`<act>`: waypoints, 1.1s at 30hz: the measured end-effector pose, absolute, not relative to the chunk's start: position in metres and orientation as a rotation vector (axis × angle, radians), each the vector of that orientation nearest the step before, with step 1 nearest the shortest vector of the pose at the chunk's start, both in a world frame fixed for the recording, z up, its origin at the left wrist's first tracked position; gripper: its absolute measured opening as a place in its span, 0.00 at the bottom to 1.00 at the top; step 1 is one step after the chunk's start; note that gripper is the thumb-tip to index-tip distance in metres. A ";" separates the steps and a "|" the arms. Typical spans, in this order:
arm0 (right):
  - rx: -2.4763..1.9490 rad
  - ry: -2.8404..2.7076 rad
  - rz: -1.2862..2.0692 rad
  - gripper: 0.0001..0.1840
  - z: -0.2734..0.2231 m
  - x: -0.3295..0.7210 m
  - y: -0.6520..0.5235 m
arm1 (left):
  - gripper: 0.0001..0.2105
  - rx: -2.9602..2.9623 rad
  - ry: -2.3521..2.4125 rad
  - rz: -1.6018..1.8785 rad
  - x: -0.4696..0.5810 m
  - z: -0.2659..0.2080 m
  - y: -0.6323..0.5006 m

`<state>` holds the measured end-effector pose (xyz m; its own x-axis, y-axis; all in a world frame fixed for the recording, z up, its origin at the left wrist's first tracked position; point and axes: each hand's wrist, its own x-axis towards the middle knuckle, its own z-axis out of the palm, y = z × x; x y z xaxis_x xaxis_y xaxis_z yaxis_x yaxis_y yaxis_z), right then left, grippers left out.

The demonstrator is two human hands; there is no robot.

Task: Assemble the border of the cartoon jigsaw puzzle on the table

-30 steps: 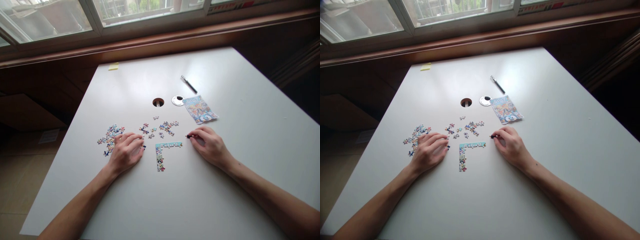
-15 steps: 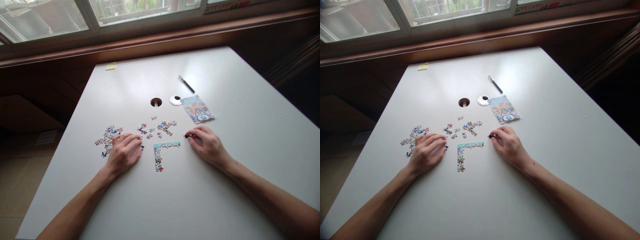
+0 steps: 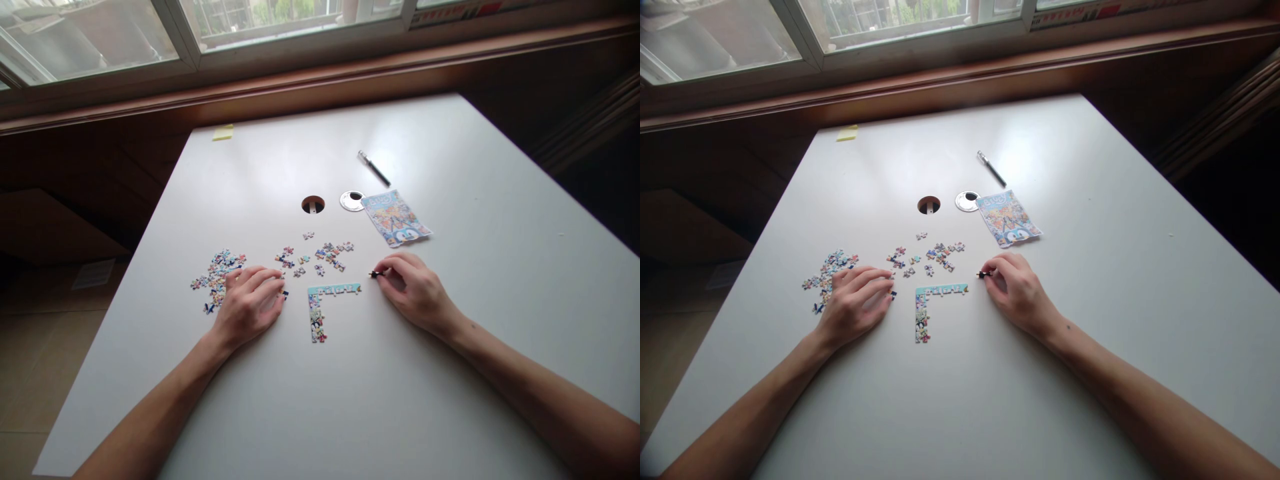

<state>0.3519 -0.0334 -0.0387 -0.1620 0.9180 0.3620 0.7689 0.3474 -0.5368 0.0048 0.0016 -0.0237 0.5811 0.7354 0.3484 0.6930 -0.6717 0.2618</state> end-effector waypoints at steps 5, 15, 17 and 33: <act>-1.430 -2.001 0.307 0.11 -0.037 0.352 -0.033 | 0.08 2.713 1.217 0.678 0.005 -0.024 0.002; -1.493 -1.917 0.342 0.10 -0.040 0.353 -0.035 | 0.08 2.713 1.214 0.676 0.005 -0.023 0.002; -1.520 -1.895 0.352 0.10 -0.042 0.353 -0.036 | 0.08 2.711 1.215 0.678 0.004 -0.024 0.002; -1.514 -1.865 0.358 0.14 -0.042 0.353 -0.037 | 0.08 2.697 1.216 0.660 0.005 -0.024 0.001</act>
<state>0.3528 -0.0371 -0.0417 -0.0738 0.9372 0.3408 0.7443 0.2792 -0.6067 0.0048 0.0012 -0.0238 0.5847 0.7357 0.3419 0.6878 -0.6730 0.2718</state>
